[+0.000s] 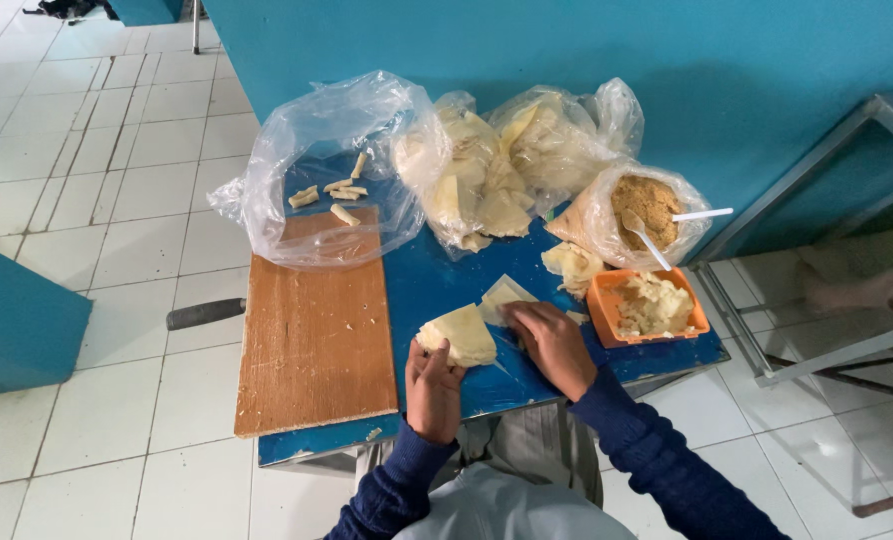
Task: The person sits at a table folding thin pastry sheets. They spoon a brown filling from a plastic bag onto a wrapper, fold the wrapper over the filling into a triangular shape, and place the folded piece on the table, repeating the cycle and stacking finished pieces.
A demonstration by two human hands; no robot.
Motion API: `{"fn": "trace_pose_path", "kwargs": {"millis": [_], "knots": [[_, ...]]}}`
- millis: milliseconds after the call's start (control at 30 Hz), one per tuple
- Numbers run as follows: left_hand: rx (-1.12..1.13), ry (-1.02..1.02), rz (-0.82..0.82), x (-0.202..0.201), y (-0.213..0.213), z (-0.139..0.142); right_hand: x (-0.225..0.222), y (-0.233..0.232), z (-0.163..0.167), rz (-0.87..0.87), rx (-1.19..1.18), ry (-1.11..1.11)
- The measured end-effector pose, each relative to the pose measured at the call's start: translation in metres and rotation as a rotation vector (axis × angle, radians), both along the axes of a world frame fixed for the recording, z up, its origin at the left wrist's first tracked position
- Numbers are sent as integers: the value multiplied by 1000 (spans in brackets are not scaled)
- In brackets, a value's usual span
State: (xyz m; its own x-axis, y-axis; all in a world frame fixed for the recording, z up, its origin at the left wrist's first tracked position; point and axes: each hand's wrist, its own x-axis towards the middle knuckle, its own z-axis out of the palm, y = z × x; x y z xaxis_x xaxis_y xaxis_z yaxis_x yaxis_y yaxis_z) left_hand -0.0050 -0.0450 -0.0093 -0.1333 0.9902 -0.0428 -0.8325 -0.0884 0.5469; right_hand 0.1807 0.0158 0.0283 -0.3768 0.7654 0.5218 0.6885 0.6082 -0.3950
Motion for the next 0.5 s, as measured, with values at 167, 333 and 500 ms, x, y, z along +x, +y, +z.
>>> {"fn": "trace_pose_path", "kwargs": {"millis": [167, 333, 500], "knots": [[53, 6, -37, 6, 4, -2, -11, -17, 24, 86, -50, 220], [89, 71, -20, 13, 5, -5, -33, -32, 27, 166, 52, 207], [72, 150, -20, 13, 2, -1, -23, -19, 18, 107, -333, 327]]}}
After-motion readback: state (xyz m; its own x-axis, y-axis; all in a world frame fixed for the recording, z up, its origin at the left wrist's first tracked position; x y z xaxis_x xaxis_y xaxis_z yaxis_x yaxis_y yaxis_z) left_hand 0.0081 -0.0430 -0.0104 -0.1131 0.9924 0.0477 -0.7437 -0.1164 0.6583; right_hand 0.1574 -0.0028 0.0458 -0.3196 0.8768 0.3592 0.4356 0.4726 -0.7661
